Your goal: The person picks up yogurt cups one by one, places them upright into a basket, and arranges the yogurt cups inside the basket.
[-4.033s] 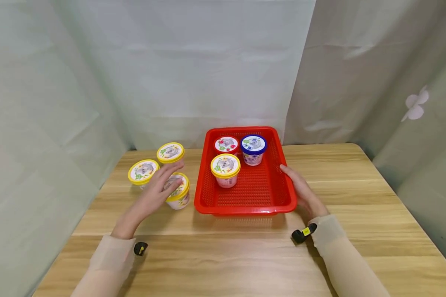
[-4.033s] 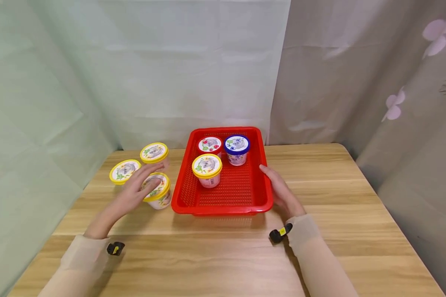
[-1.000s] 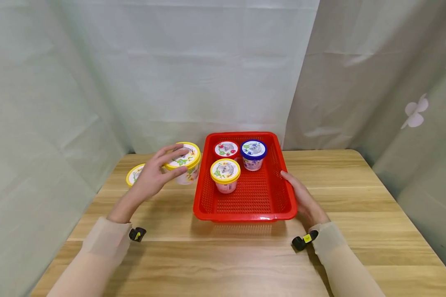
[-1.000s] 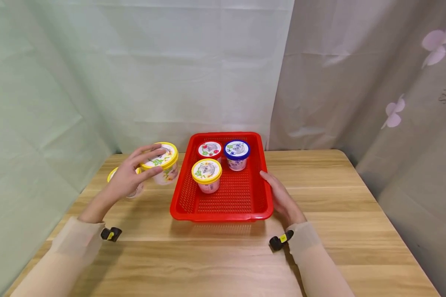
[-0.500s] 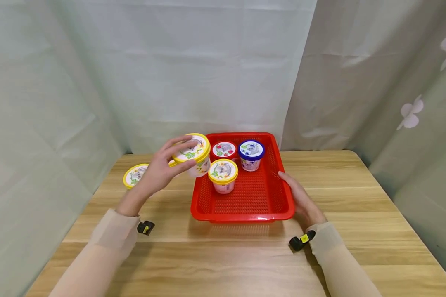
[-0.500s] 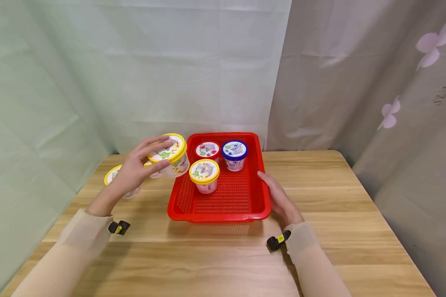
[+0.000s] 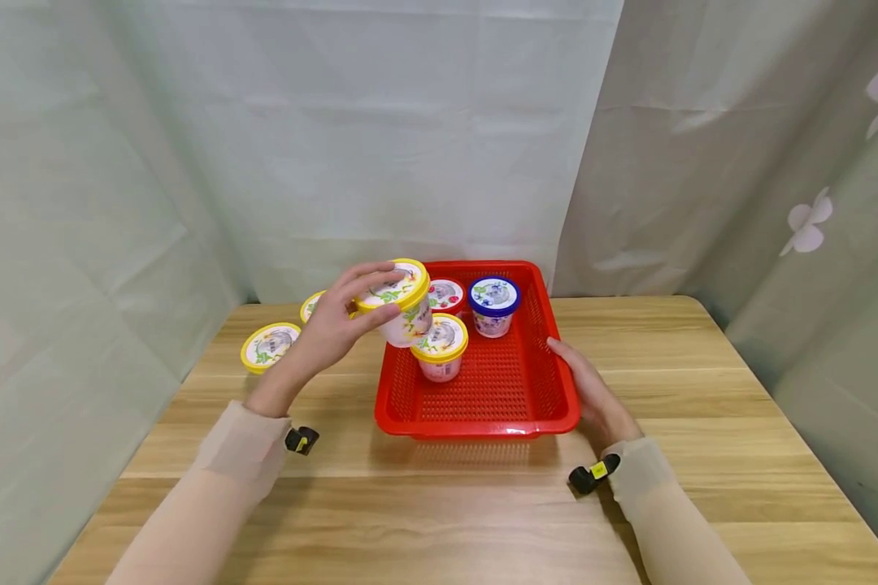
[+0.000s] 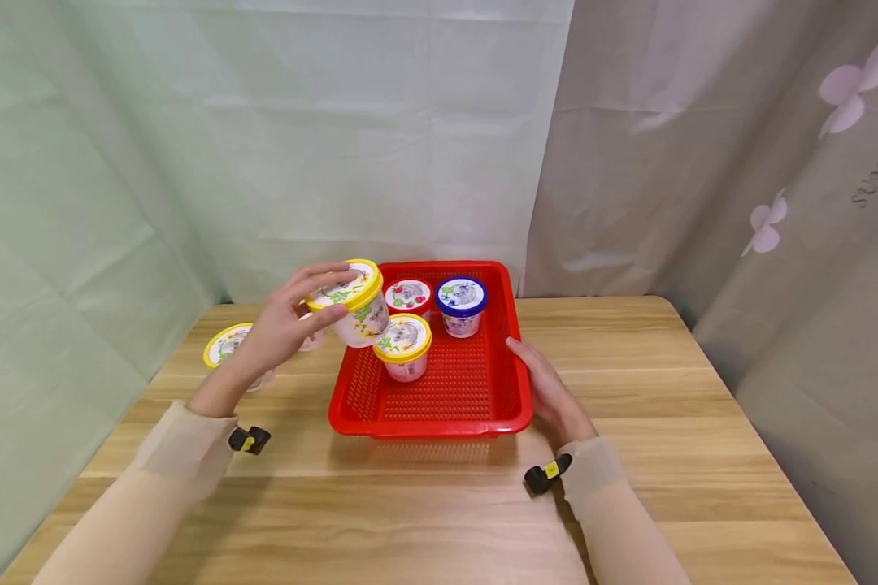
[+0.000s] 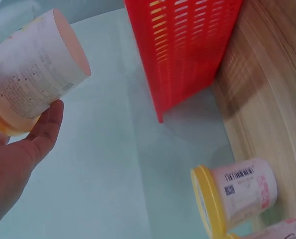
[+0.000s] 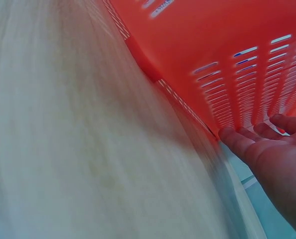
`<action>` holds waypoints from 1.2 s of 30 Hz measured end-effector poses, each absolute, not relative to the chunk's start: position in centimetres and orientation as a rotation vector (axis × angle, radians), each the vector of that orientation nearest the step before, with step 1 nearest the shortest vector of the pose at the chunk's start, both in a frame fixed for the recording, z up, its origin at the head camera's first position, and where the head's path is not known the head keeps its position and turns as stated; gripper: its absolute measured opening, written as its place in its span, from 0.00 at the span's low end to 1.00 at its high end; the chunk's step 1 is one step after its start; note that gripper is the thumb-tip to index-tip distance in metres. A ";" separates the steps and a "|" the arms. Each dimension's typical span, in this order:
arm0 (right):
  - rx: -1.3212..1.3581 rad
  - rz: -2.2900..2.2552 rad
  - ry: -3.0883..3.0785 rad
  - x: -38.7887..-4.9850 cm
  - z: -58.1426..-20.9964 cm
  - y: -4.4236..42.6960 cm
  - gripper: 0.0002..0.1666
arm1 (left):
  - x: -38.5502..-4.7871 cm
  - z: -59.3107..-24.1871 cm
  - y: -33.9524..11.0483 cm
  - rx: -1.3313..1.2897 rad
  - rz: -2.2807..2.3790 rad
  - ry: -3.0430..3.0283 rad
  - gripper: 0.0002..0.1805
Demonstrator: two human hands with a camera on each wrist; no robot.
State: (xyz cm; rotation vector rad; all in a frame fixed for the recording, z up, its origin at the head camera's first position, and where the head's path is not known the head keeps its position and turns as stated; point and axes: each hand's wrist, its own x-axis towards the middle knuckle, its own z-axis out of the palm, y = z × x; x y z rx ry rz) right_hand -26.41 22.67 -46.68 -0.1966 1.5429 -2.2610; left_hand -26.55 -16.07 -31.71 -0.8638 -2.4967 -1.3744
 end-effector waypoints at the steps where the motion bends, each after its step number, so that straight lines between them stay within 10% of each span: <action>1: -0.199 -2.260 1.543 -26.4 -46.7 22.6 0.43 | -26.6 -31.8 -16.0 -0.871 -1.373 -2.496 0.25; 36: -0.140 -2.240 1.615 -26.2 -46.7 23.2 0.41 | -28.9 -30.0 -9.6 -0.964 -1.385 -2.503 0.24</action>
